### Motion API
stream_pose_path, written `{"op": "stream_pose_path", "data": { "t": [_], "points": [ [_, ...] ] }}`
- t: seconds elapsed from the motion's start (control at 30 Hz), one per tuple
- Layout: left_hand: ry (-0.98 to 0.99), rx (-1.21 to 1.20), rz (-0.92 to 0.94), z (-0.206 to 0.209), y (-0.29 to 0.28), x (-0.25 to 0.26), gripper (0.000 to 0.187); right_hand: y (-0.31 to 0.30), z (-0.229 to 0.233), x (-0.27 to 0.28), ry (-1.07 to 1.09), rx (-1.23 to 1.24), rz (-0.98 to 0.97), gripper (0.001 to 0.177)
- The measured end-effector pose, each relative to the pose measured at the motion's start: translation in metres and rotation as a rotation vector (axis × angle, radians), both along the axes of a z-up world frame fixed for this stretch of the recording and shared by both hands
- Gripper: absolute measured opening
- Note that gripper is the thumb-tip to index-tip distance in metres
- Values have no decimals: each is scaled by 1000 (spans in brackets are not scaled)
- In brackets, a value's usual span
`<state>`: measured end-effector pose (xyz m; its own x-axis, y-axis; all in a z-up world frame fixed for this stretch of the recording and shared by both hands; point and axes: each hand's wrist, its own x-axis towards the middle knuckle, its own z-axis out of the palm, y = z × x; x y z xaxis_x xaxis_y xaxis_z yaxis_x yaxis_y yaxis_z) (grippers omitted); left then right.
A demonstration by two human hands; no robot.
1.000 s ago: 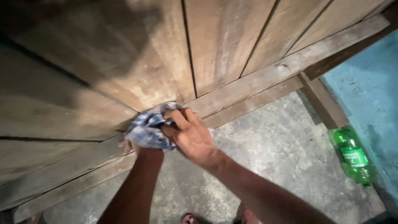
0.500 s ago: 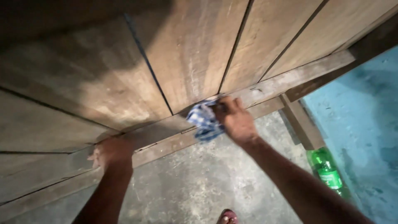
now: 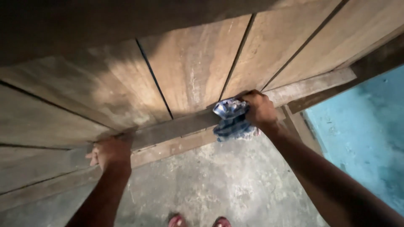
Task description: The recorder cleans a set of wooden planks and a patterned table surface using a cloth.
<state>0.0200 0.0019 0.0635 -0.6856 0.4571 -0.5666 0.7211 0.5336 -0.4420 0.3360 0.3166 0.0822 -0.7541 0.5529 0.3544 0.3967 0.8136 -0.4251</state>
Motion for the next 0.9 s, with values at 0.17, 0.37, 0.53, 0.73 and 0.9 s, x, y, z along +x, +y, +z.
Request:
{"op": "stream_pose_path", "data": {
  "t": [0.17, 0.37, 0.53, 0.73, 0.9],
  "points": [
    [-33, 2, -27, 6, 10, 6, 49, -1, -15, -2, -104, -60, -225, 33],
    [-61, 13, -59, 14, 27, 3, 55, -7, -3, -9, 76, 11, -191, 30],
    [-85, 1, -71, 21, 23, 10, 61, 1, -39, 2, 185, 207, -95, 33],
    [-109, -11, -86, 23, 30, 31, 69, -11, 8, -12, -1, -80, -224, 35],
    [-225, 213, -139, 56, 98, 85, 57, -8, -21, -1, 104, -28, -194, 30]
  ]
}}
